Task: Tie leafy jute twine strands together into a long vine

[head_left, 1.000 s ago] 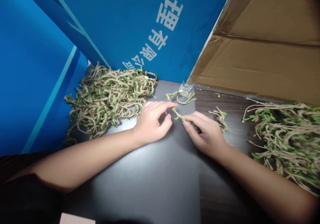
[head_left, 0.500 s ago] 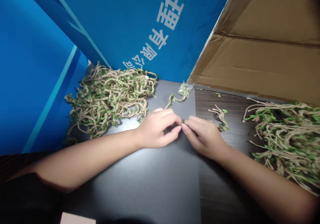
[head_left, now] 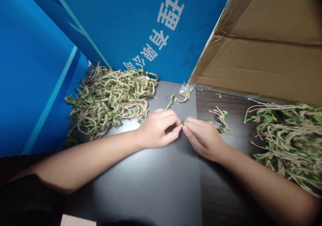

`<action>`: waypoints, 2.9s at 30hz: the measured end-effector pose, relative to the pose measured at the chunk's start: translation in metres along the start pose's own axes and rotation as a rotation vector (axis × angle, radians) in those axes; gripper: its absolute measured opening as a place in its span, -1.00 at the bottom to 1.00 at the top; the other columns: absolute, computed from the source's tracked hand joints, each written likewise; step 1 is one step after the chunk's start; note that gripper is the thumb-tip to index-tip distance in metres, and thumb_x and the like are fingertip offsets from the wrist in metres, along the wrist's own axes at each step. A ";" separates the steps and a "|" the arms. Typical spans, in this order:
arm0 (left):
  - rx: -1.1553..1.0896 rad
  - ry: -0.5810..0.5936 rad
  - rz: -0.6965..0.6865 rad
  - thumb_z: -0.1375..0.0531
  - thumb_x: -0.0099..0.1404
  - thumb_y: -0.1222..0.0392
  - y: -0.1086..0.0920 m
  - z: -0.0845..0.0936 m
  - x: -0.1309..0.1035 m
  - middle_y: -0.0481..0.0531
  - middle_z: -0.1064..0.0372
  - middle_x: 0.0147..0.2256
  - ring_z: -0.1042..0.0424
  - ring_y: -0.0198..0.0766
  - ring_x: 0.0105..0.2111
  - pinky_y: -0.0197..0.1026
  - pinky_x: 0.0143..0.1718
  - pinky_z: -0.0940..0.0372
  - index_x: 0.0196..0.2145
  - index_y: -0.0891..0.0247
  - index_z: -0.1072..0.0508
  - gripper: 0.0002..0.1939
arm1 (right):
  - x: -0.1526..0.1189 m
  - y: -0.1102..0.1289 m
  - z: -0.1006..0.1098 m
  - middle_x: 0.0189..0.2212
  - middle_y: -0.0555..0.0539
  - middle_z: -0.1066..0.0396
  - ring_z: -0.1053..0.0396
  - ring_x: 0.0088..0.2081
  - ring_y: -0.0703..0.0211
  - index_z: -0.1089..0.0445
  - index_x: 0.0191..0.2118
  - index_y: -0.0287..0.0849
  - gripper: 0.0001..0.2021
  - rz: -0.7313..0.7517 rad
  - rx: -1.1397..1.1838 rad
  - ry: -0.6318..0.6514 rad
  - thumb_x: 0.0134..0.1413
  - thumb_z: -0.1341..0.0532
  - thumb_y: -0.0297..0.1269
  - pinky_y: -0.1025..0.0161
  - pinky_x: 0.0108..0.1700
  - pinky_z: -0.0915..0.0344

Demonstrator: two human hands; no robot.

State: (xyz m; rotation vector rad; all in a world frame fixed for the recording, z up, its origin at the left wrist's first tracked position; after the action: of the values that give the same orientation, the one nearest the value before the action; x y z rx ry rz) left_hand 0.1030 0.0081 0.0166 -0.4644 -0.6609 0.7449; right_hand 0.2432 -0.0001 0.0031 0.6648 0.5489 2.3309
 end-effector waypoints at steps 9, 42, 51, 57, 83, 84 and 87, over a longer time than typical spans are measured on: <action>0.065 -0.012 0.003 -0.15 0.38 0.25 -0.003 0.002 0.001 -0.07 -0.36 -0.46 -0.29 -0.33 -0.46 -0.20 -0.28 -0.21 -0.35 0.24 -0.41 -0.88 | -0.005 0.007 0.014 -0.14 -0.10 -0.52 -0.44 -0.13 0.06 -0.39 -0.08 -0.06 -0.83 0.122 -0.203 -0.272 0.26 -0.30 -0.43 -0.03 0.07 -0.34; 0.089 -0.007 -0.063 -0.19 0.30 0.31 -0.004 -0.004 -0.001 -0.15 -0.26 -0.52 -0.24 -0.36 -0.50 -0.17 -0.25 -0.18 -0.38 0.28 -0.42 -0.92 | -0.004 0.012 0.013 -0.25 -0.08 -0.53 -0.42 -0.22 0.09 -0.41 -0.16 -0.16 -0.87 0.151 -0.177 -0.254 0.22 -0.35 -0.45 0.06 -0.08 -0.34; 0.102 0.009 -0.048 -0.19 0.31 0.31 -0.003 -0.004 -0.001 -0.15 -0.28 -0.52 -0.24 -0.36 -0.50 -0.16 -0.23 -0.19 -0.38 0.27 -0.43 -0.92 | -0.005 0.016 0.010 -0.32 -0.06 -0.54 -0.40 -0.25 0.09 -0.44 -0.20 -0.17 -0.90 0.210 -0.244 -0.224 0.21 -0.34 -0.47 0.00 0.01 -0.36; 0.083 0.011 -0.020 -0.20 0.29 0.31 -0.003 -0.003 0.001 -0.16 -0.26 -0.53 -0.23 -0.38 -0.51 -0.17 -0.24 -0.17 -0.39 0.28 -0.43 -0.92 | -0.006 0.016 0.013 -0.35 -0.05 -0.50 -0.39 -0.27 0.11 -0.40 -0.24 -0.16 -0.87 0.180 -0.240 -0.271 0.18 -0.34 -0.48 0.05 -0.08 -0.36; 0.053 0.031 0.009 -0.18 0.32 0.29 -0.001 -0.002 0.002 -0.14 -0.29 -0.53 -0.24 -0.35 -0.51 -0.18 -0.26 -0.17 -0.38 0.26 -0.43 -0.91 | -0.005 0.012 0.011 -0.33 -0.02 -0.53 -0.40 -0.30 0.12 -0.43 -0.22 -0.13 -0.93 0.144 -0.262 -0.229 0.25 -0.31 -0.43 0.07 -0.15 -0.28; 0.054 0.034 0.014 -0.17 0.32 0.28 -0.001 -0.003 0.002 -0.14 -0.29 -0.53 -0.24 -0.35 -0.51 -0.18 -0.26 -0.17 -0.38 0.26 -0.42 -0.90 | -0.005 0.012 0.011 -0.34 -0.02 -0.53 -0.40 -0.30 0.13 -0.43 -0.23 -0.12 -0.92 0.141 -0.257 -0.238 0.24 -0.31 -0.43 0.07 -0.15 -0.29; 0.045 0.040 0.032 -0.16 0.33 0.28 0.000 -0.002 0.002 -0.13 -0.29 -0.53 -0.24 -0.35 -0.52 -0.17 -0.27 -0.16 -0.39 0.26 -0.42 -0.88 | -0.006 0.010 0.013 -0.33 -0.02 -0.53 -0.41 -0.30 0.14 -0.41 -0.23 -0.11 -0.90 0.123 -0.223 -0.273 0.21 -0.32 -0.44 0.08 -0.15 -0.30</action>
State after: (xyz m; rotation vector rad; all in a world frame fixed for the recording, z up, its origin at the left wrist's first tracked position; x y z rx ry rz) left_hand 0.1059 0.0089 0.0159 -0.4481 -0.5992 0.7777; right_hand 0.2501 -0.0090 0.0167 0.9107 0.1257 2.3169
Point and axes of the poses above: each hand's wrist, its own x-axis towards the middle knuckle, its own z-axis out of the back of the hand, y = z × x, the point moved 7 cm from there along x, towards the middle knuckle
